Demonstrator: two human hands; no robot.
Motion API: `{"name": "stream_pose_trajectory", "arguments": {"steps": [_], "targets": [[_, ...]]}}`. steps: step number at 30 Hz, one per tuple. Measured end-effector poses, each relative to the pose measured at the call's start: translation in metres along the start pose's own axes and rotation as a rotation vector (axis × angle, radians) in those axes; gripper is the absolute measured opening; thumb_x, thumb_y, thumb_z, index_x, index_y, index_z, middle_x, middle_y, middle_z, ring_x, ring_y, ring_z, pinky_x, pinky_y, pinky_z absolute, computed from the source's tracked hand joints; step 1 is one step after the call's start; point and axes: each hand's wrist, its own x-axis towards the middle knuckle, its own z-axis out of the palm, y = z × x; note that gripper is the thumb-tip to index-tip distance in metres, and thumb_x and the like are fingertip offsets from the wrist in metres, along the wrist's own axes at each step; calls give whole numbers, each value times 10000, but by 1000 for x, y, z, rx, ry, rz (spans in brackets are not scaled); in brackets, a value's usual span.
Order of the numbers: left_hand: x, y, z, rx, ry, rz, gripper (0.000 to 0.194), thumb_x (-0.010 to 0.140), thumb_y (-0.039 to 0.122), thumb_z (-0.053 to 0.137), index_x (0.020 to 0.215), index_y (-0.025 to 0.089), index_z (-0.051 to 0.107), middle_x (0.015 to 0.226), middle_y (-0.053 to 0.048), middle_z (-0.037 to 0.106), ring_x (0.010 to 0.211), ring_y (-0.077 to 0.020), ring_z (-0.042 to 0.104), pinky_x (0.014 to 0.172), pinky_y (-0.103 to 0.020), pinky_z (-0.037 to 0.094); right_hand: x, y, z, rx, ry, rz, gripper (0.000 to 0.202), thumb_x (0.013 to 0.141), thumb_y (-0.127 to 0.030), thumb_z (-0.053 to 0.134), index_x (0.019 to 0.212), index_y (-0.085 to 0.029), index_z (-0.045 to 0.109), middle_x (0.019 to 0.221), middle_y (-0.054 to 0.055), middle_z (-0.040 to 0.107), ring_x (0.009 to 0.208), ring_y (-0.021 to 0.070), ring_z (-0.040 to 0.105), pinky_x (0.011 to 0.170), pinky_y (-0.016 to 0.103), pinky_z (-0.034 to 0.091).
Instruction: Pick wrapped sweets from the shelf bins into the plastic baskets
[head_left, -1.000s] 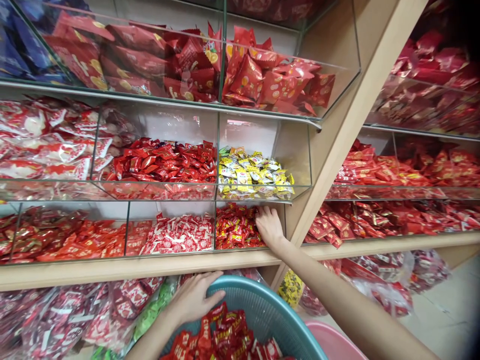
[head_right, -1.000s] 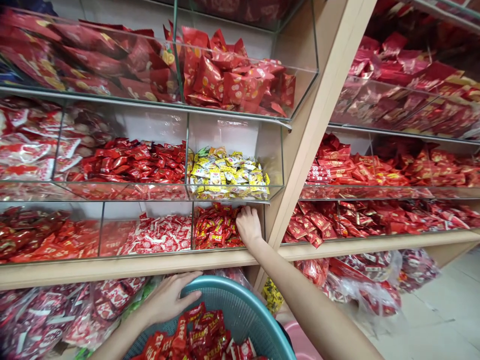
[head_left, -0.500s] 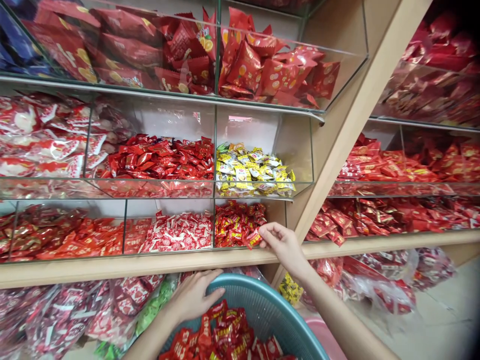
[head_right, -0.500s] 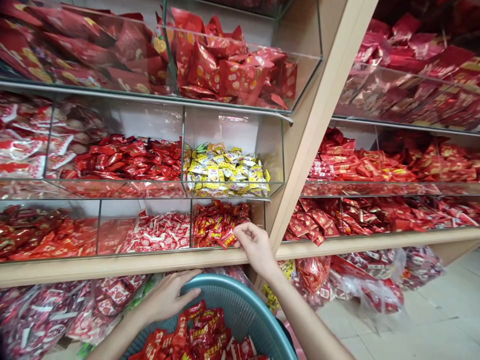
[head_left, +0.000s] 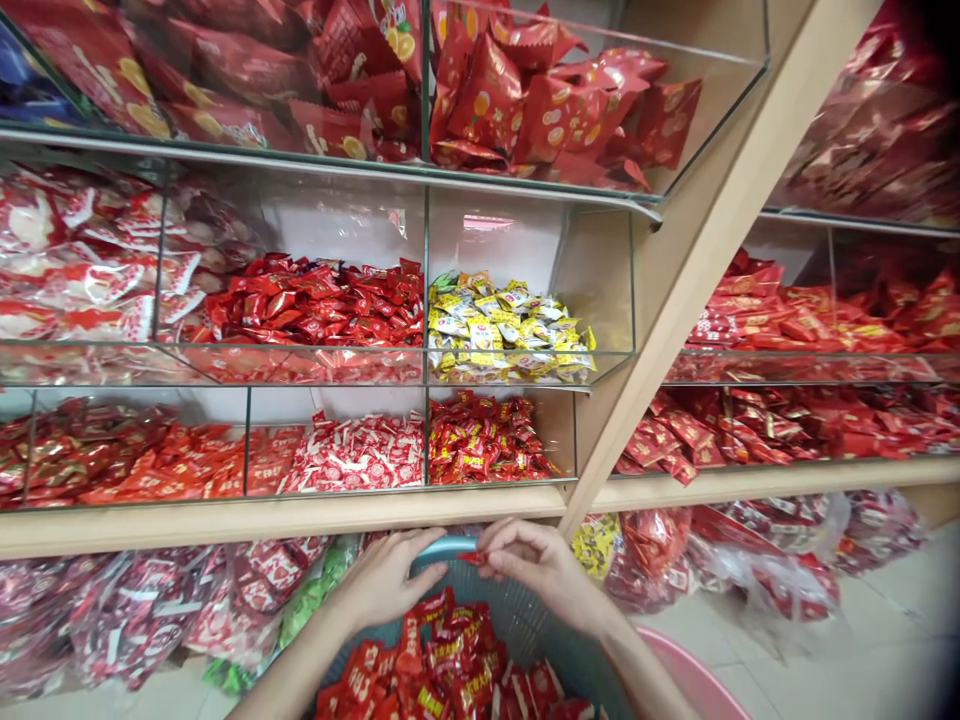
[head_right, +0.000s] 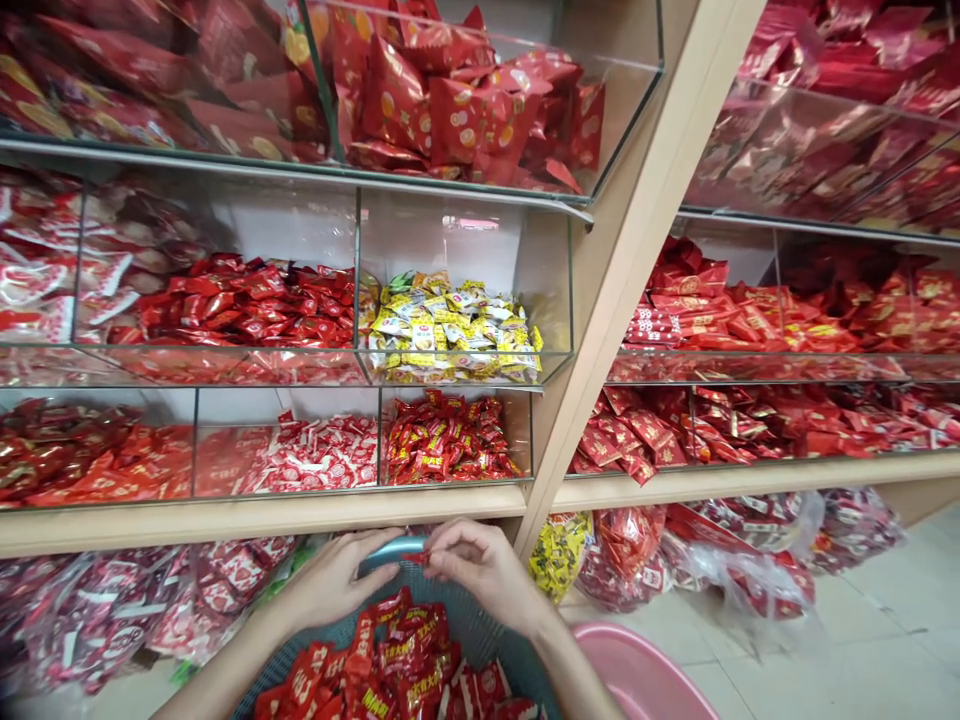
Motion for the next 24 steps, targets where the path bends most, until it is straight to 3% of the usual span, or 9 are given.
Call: {"name": "stream_pose_trajectory", "arguments": {"steps": [7, 13, 18, 24], "targets": [[0, -3, 3, 5, 8, -16, 405, 860, 351, 469, 1264, 328, 497, 1233, 22, 599, 1074, -216, 577, 949, -319, 422, -3, 2, 3, -397, -165, -150, 114, 791, -307, 632, 809, -204, 678, 1012, 39, 602, 940, 147, 570, 863, 293, 424], [-1, -3, 1, -13, -2, -27, 402, 874, 398, 439, 1264, 323, 502, 1255, 20, 584, 1111, -217, 555, 956, -315, 417, -5, 12, 7, -488, -272, -120, 103, 782, -289, 642, 820, -205, 687, 986, 26, 620, 899, 133, 586, 841, 269, 437], [-1, -5, 1, -27, -18, -27, 401, 875, 386, 437, 1267, 324, 497, 1257, 32, 582, 1087, -209, 570, 963, -304, 413, -4, 33, 15, -545, -373, -48, 90, 735, -206, 680, 823, -198, 699, 943, 17, 637, 808, 118, 598, 733, 216, 466], [-2, -7, 3, -16, -13, -75, 424, 869, 425, 440, 1276, 321, 496, 1261, 25, 582, 1103, -222, 562, 970, -326, 413, -3, 36, 19, -608, -390, -81, 324, 728, -177, 665, 1045, -244, 663, 1087, 35, 635, 889, 154, 608, 793, 252, 473]]}}
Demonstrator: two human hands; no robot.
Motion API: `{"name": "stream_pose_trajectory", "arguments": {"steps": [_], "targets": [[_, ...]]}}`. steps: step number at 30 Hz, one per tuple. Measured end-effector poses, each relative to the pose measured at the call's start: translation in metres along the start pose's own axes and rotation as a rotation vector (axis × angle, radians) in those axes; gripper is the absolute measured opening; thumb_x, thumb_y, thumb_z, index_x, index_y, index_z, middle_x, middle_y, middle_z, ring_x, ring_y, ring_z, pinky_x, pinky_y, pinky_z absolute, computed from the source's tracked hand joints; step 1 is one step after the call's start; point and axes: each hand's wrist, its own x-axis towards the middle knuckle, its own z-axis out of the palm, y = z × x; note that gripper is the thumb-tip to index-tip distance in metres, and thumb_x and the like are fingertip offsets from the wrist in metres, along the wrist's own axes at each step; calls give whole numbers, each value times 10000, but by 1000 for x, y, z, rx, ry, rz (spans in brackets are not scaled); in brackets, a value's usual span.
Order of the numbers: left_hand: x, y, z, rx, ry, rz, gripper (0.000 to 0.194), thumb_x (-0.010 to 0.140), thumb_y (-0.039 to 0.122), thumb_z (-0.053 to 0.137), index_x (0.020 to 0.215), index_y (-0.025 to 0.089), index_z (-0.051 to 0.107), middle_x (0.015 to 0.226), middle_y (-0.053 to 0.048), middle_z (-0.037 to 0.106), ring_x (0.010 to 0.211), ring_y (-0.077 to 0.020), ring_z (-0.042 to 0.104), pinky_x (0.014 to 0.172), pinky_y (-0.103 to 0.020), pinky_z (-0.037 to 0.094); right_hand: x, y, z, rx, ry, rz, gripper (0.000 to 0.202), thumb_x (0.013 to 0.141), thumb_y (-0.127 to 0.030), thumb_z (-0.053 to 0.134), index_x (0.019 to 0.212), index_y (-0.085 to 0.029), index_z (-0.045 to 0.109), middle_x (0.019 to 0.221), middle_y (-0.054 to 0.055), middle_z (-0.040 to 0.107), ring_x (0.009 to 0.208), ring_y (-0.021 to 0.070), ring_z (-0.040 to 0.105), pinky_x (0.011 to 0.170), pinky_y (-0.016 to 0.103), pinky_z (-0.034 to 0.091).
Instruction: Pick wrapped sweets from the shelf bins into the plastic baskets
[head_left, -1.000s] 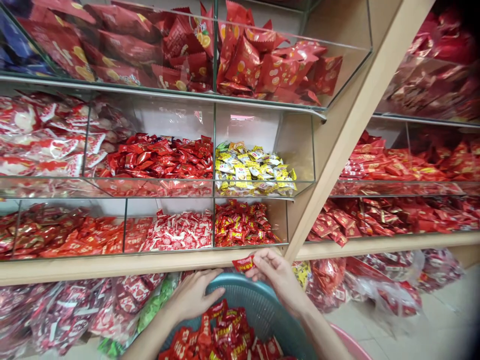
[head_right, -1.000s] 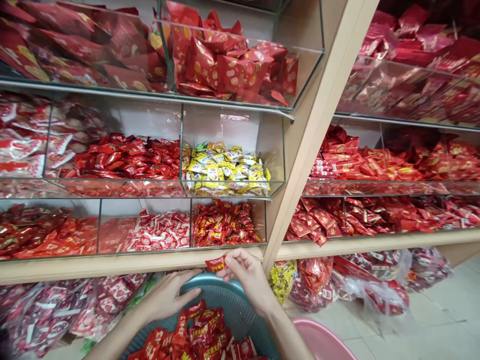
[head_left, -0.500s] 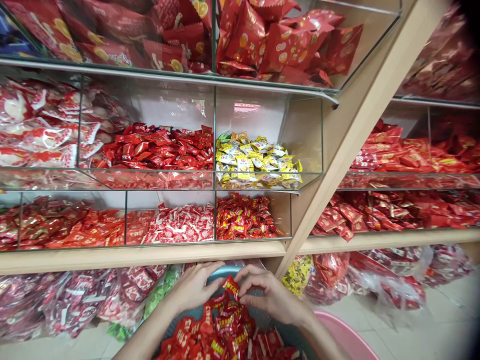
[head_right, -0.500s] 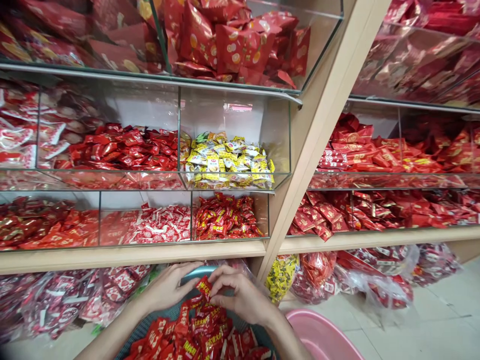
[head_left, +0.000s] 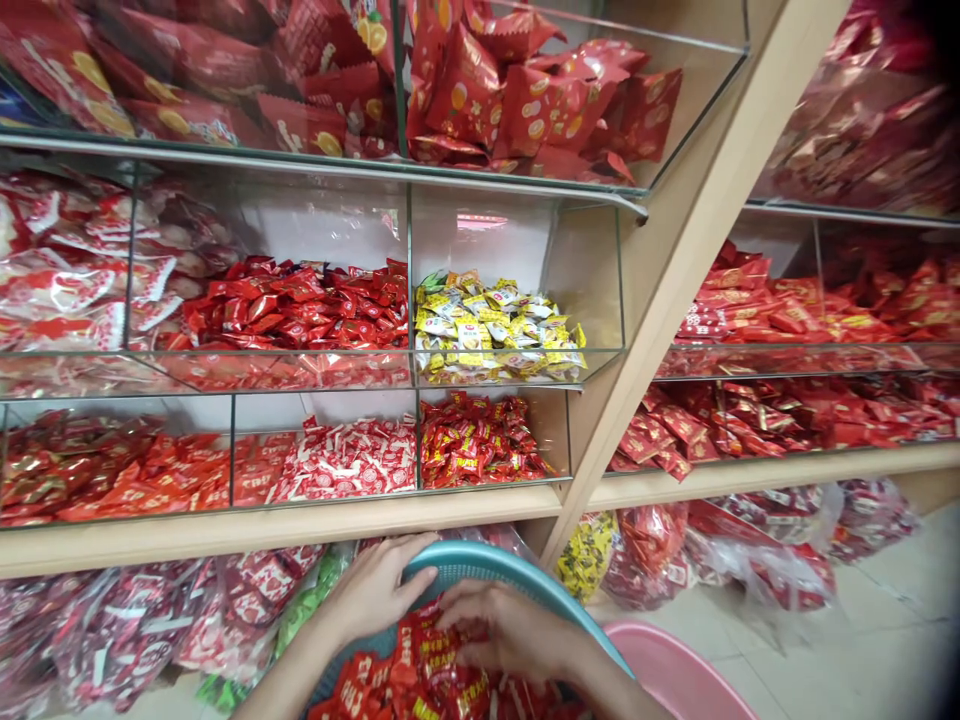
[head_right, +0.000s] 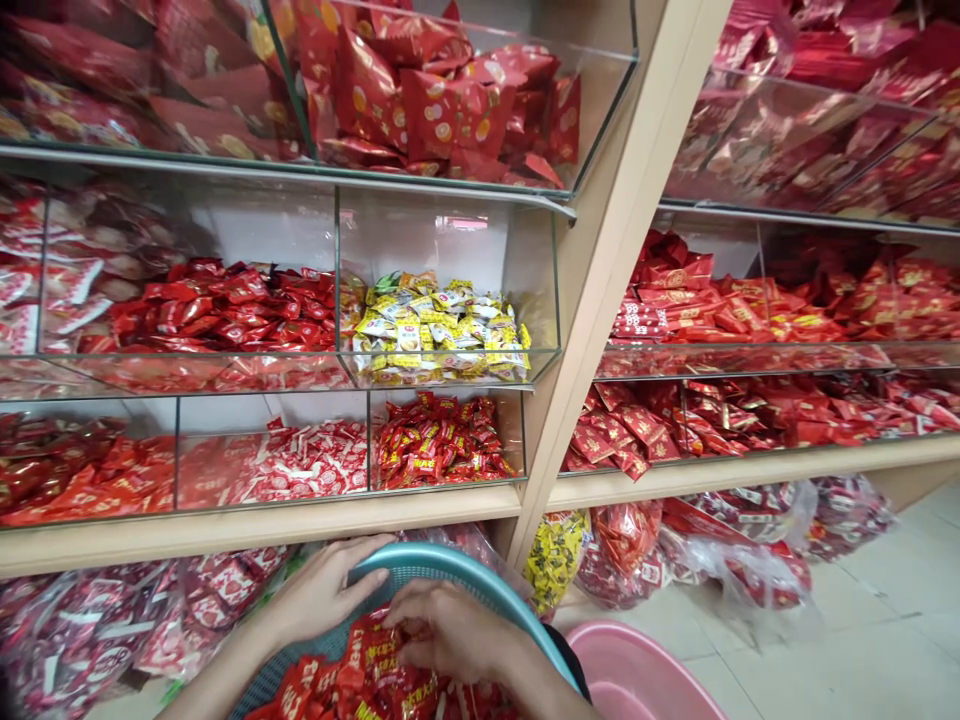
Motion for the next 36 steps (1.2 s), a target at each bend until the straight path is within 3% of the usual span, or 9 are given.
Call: {"name": "stream_pose_trajectory", "arguments": {"steps": [4, 9, 13, 16, 20, 23, 26, 30, 36], "targets": [[-1, -1, 2, 18, -3, -2, 435, 872, 448, 427, 1282, 318, 492, 1264, 17, 580, 1123, -223, 550, 981, -340, 409, -2, -7, -7, -20, 96, -19, 307, 771, -214, 627, 1076, -245, 651, 1072, 39, 651, 936, 173, 606, 852, 285, 452], [2, -4, 5, 28, 17, 20, 429, 872, 453, 429, 1271, 315, 504, 1268, 13, 576, 1141, -223, 541, 984, -338, 411, -4, -20, -22, -20, 268, 24, 217, 836, -336, 560, 976, -220, 677, 890, 25, 669, 717, 128, 602, 654, 224, 461], [4, -4, 5, 43, 14, 22, 428, 869, 453, 433, 1268, 316, 508, 1259, 20, 583, 1130, -231, 551, 985, -351, 414, 3, -39, -57, -132, 476, 10, 216, 872, -342, 509, 892, -196, 667, 798, 12, 662, 702, 120, 589, 626, 207, 434], [3, -3, 4, 53, -6, 11, 441, 874, 461, 419, 1285, 317, 488, 1274, 27, 571, 1139, -229, 544, 993, -356, 408, 17, -46, -97, -412, 575, 96, 180, 896, -252, 470, 913, -185, 636, 860, 26, 670, 780, 128, 610, 706, 216, 440], [2, -1, 1, 57, -12, 34, 445, 880, 458, 406, 1298, 318, 471, 1291, 29, 555, 1147, -222, 538, 992, -342, 408, 43, -38, -137, -901, 457, 475, 190, 871, -158, 480, 1018, -152, 600, 1031, 109, 637, 931, 200, 616, 748, 270, 451], [1, -1, 1, 56, -10, 41, 447, 879, 457, 407, 1300, 320, 468, 1287, 29, 559, 1143, -224, 540, 987, -335, 409, 63, -28, -147, -953, 396, 596, 185, 842, -149, 535, 1003, -99, 612, 1042, 169, 629, 974, 254, 605, 771, 327, 468], [0, -1, 1, 48, -14, 24, 451, 877, 459, 409, 1305, 325, 464, 1290, 25, 557, 1142, -230, 541, 975, -337, 415, 81, -18, -148, -956, 358, 697, 201, 860, -220, 549, 1011, -99, 603, 1049, 127, 624, 977, 226, 594, 804, 373, 486], [-2, -2, -1, 21, -13, 7, 461, 870, 444, 431, 1315, 325, 455, 1295, 10, 553, 1150, -244, 534, 967, -349, 416, 92, -10, -149, -905, 326, 758, 243, 878, -299, 531, 1055, -138, 576, 1067, 66, 604, 930, 178, 595, 807, 389, 502], [-1, -3, -1, -95, 35, 18, 436, 855, 459, 466, 1265, 322, 517, 1274, 4, 571, 1155, -246, 532, 986, -362, 400, 81, -12, -157, -757, 411, 693, 202, 883, -203, 500, 1029, -99, 594, 1118, 150, 595, 1046, 244, 565, 882, 423, 454]]}}
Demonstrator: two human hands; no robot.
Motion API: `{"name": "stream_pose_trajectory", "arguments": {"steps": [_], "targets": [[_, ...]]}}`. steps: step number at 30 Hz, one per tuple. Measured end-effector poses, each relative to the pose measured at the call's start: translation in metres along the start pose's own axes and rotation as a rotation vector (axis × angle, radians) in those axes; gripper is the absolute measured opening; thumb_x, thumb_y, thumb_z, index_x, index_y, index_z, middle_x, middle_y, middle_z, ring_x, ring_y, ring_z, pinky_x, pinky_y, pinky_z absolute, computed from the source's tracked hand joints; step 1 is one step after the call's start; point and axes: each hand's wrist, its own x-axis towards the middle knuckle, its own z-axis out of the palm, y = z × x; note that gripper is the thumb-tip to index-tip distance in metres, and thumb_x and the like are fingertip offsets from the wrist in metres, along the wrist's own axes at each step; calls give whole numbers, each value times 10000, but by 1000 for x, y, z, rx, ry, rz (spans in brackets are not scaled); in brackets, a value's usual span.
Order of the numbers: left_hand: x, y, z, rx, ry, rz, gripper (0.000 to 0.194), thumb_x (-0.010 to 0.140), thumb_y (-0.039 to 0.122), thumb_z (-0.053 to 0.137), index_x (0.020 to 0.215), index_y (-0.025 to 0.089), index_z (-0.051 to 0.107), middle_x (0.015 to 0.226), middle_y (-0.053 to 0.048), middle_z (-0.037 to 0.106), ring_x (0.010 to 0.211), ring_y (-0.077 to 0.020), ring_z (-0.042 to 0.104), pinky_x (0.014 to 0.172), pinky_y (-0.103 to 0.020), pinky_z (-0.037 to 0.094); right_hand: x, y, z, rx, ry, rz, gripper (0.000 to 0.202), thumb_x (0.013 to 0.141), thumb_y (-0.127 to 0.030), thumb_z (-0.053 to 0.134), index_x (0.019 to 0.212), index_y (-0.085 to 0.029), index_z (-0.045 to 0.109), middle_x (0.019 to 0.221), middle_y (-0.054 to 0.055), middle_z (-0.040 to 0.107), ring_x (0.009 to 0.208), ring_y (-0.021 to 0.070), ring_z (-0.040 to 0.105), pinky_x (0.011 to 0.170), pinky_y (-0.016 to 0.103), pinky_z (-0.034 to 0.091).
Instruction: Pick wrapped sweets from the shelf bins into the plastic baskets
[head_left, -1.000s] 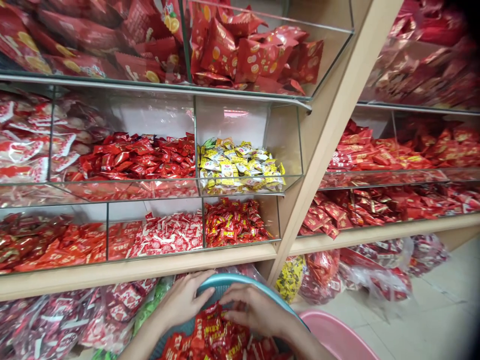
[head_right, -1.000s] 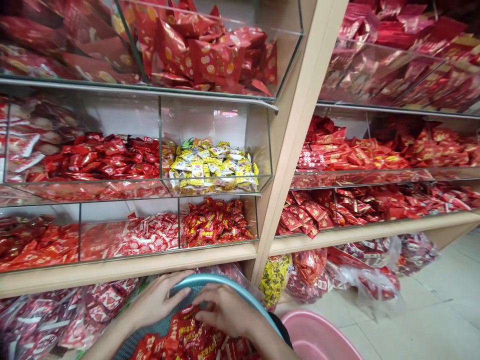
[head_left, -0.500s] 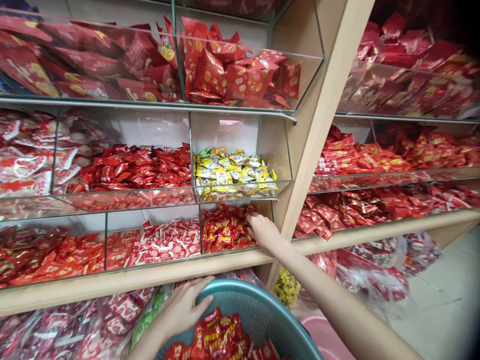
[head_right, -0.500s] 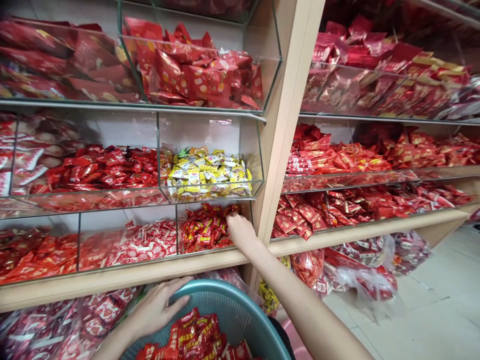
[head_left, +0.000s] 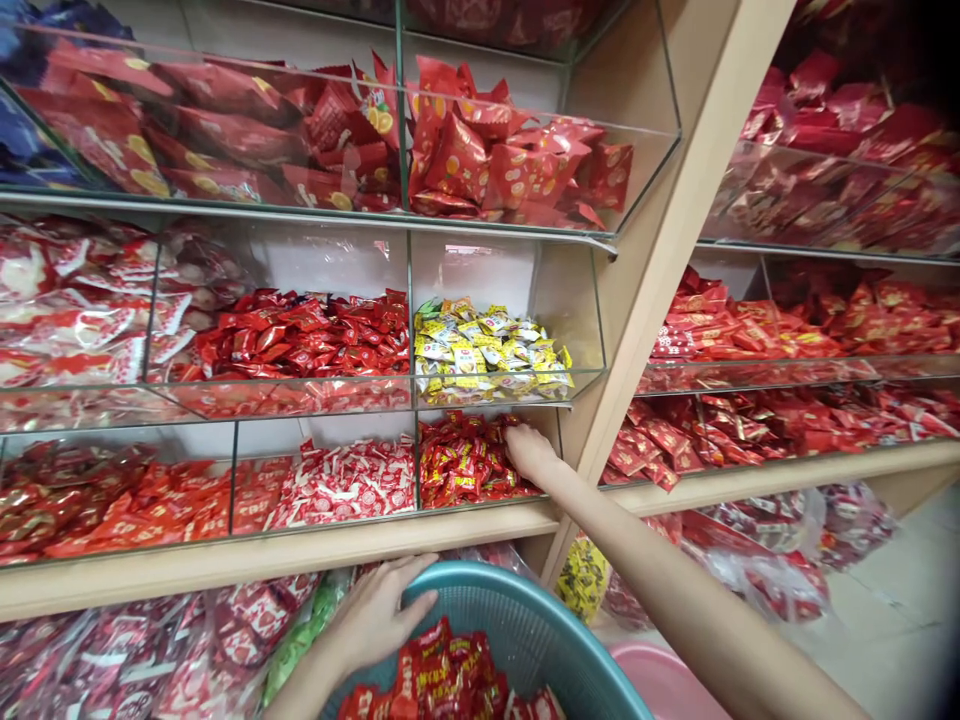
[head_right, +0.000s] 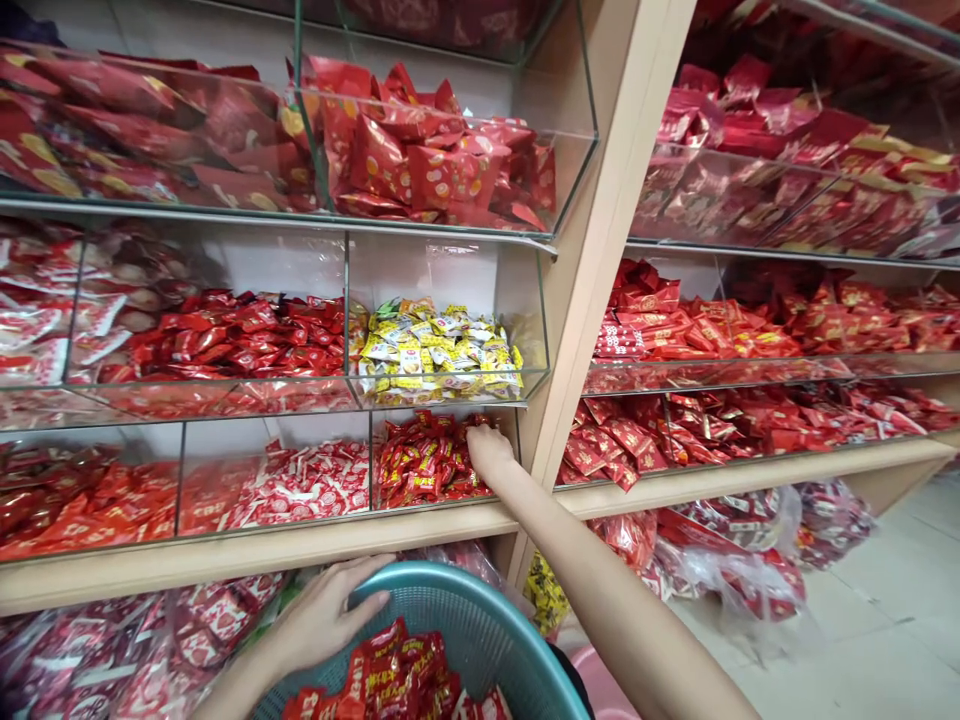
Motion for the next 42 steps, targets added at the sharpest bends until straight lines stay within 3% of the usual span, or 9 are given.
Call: {"name": "stream_pose_trajectory", "arguments": {"steps": [3, 9, 14, 18, 21, 25, 28, 34, 42], "targets": [[0, 1, 0, -49, 50, 6, 398, 862, 455, 460, 1221, 317, 563, 1237, 7, 601, 1137, -235, 544, 993, -349, 393, -8, 4, -9, 185, -22, -35, 220, 900, -163, 420, 931, -86, 624, 976, 182, 652, 960, 253, 624, 800, 346, 493], [1, 10, -9, -173, 151, 40, 293, 850, 410, 513, 1049, 278, 683, 1095, -28, 672, 1021, -233, 591, 950, -309, 398, -39, 11, -28, 700, -216, -96, 286, 932, -276, 385, 1033, -106, 592, 756, 71, 672, 641, 102, 651, 583, 180, 519], [9, 47, -14, -742, 141, -123, 327, 814, 449, 561, 873, 162, 707, 894, -93, 702, 867, -227, 627, 797, -286, 477, -75, 4, -31, 1195, -470, -118, 307, 773, -416, 628, 913, -146, 670, 652, -12, 589, 456, 21, 473, 387, 115, 343], [16, 85, -9, -1488, -65, -370, 482, 848, 545, 436, 965, 116, 619, 862, -121, 681, 744, -206, 654, 644, -287, 522, -101, -24, -14, 1112, -529, -309, 342, 751, -472, 624, 799, -136, 673, 570, -36, 544, 431, 30, 392, 401, 153, 316], [18, 96, -1, -1707, -79, -483, 438, 870, 517, 421, 1045, 144, 573, 777, -68, 657, 548, -120, 600, 463, -181, 457, -101, -39, -8, 914, -465, -404, 336, 801, -454, 569, 838, -131, 654, 599, -29, 571, 455, 51, 438, 436, 171, 361], [19, 91, 8, -1775, 20, -593, 377, 878, 428, 471, 1015, 96, 586, 682, -44, 618, 466, -66, 511, 418, -134, 394, -59, -29, -19, 164, -99, -383, 286, 923, -311, 394, 875, -183, 646, 768, 2, 667, 621, 86, 587, 570, 174, 432], [20, 86, 11, -1780, 42, -626, 373, 872, 407, 492, 1011, 76, 595, 682, -52, 620, 479, -78, 526, 426, -149, 417, -19, -13, -23, -87, 51, -272, 238, 880, -138, 420, 962, -142, 643, 963, 127, 665, 875, 198, 616, 722, 270, 447], [20, 86, 12, -1809, 19, -662, 395, 863, 452, 488, 951, 85, 605, 659, -52, 630, 491, -105, 573, 451, -179, 469, 19, -3, 3, -306, 118, -204, 317, 825, -19, 388, 987, -87, 652, 1150, 230, 561, 1105, 300, 489, 839, 385, 404], [19, 85, 13, -1841, -27, -661, 372, 869, 434, 483, 941, 87, 599, 657, -42, 636, 500, -102, 588, 467, -176, 480, 12, 0, 2, -266, 96, -203, 309, 862, -65, 360, 1005, -97, 632, 1174, 220, 541, 1085, 298, 490, 824, 378, 401]]}}
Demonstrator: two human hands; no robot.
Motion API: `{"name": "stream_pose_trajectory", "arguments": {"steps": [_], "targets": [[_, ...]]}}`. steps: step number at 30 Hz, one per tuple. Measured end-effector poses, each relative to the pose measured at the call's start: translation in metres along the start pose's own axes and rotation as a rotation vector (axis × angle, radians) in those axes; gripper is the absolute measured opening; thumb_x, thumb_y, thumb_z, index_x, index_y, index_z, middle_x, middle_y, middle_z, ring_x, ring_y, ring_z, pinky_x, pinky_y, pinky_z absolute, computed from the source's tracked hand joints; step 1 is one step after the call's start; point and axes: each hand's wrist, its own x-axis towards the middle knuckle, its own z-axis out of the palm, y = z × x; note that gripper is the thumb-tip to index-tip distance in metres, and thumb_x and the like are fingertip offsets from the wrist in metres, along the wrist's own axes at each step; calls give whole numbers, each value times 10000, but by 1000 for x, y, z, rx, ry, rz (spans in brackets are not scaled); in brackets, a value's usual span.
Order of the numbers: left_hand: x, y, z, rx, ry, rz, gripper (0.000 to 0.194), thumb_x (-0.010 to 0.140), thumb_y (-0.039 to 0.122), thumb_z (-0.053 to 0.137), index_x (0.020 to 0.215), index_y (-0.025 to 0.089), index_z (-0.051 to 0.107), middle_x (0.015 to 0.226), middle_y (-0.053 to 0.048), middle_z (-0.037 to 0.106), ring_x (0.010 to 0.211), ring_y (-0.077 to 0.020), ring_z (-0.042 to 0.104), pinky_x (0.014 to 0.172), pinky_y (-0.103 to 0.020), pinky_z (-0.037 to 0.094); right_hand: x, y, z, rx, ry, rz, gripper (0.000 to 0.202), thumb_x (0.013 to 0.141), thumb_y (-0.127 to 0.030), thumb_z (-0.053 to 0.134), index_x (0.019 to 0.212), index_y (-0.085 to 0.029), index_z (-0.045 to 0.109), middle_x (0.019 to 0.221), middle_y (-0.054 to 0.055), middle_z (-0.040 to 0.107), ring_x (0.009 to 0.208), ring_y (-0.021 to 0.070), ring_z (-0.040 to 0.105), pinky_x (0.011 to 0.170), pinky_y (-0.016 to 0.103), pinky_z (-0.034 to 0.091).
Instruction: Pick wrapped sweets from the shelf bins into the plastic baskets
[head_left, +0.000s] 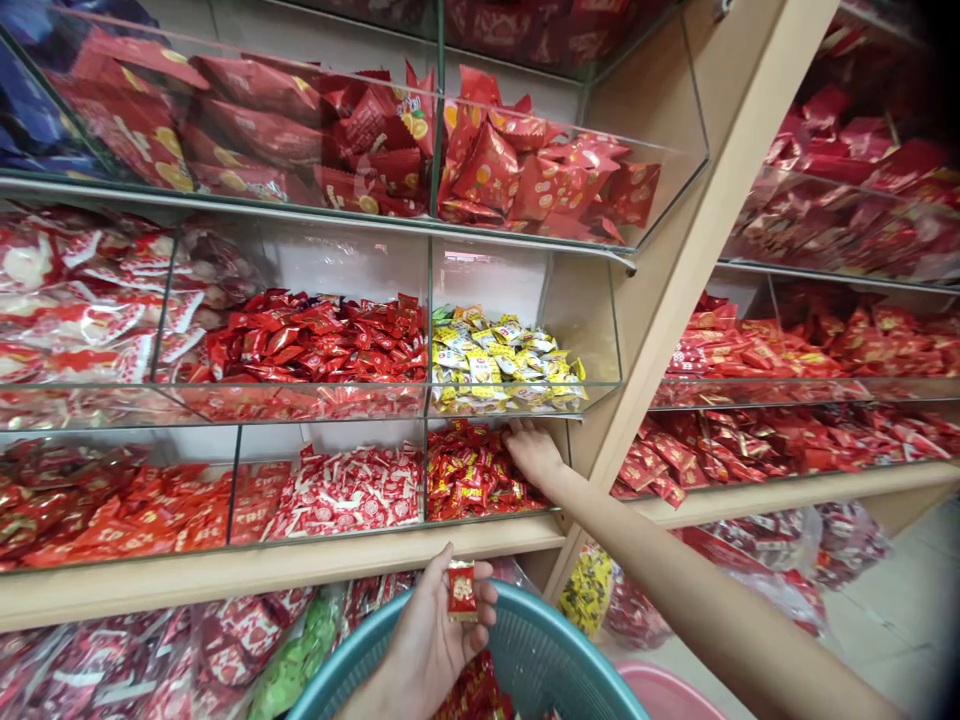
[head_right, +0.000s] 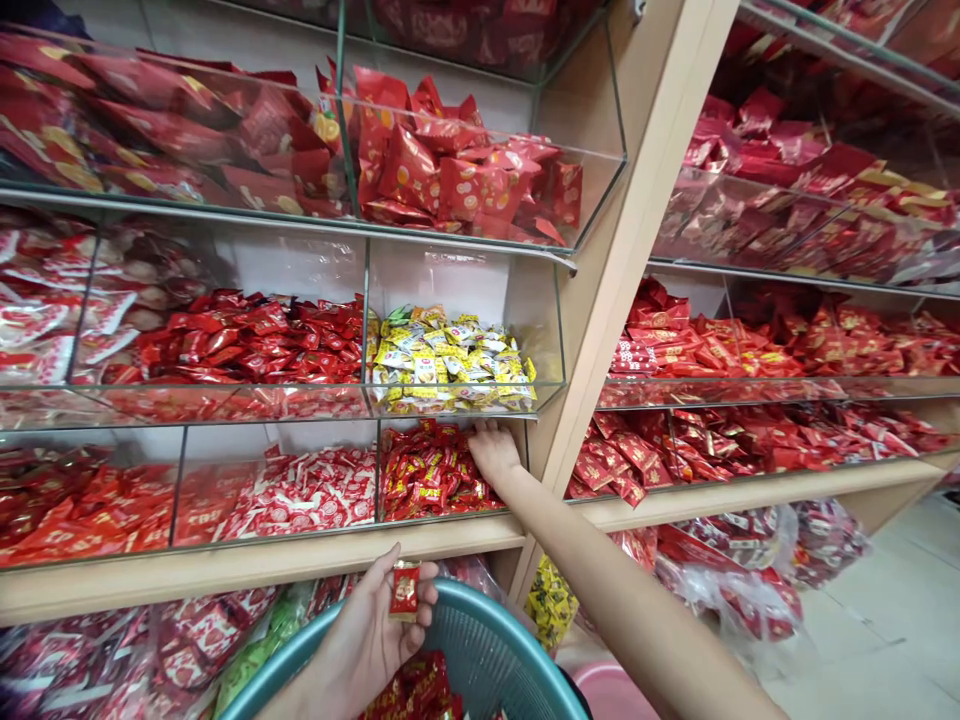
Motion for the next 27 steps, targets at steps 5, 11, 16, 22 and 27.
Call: {"name": "stream_pose_trajectory", "arguments": {"steps": [5, 11, 16, 22, 27], "targets": [[0, 0, 1, -6, 1, 7, 357, 874, 419, 476, 923, 90, 606, 652, -47, 641, 506, -107, 596, 475, -183, 492, -22, 6, -17, 222, -64, -18, 205, 865, -180, 456, 968, -117, 622, 949, 139, 647, 890, 228, 588, 724, 304, 431], [-2, 2, 7, -10, -69, 7, 386, 866, 439, 483, 946, 79, 598, 691, -64, 654, 551, -122, 624, 498, -192, 518, -59, 7, -42, 946, -314, -118, 312, 842, -418, 519, 945, -135, 601, 732, 8, 623, 572, 79, 514, 511, 193, 387], [-4, 0, 14, -28, -112, 13, 408, 869, 459, 468, 1003, 89, 575, 796, -111, 685, 664, -179, 679, 544, -248, 562, -91, -21, -38, 1390, -534, -139, 399, 677, -434, 703, 924, -134, 618, 754, 4, 632, 584, 65, 511, 531, 188, 375], [-3, -8, 9, -91, 6, 1, 309, 887, 354, 486, 962, 76, 599, 710, -101, 691, 556, -151, 670, 434, -179, 532, -90, -39, -29, 1013, -513, -300, 318, 819, -407, 561, 992, -148, 624, 852, 34, 672, 696, 120, 604, 596, 213, 441], [-3, -7, 7, -120, 76, 11, 276, 878, 302, 516, 971, 61, 611, 655, -94, 682, 519, -144, 658, 390, -165, 516, -40, -10, -36, 143, -161, -91, 203, 862, -160, 490, 1013, -154, 625, 1038, 122, 647, 984, 218, 587, 808, 297, 430]]}}
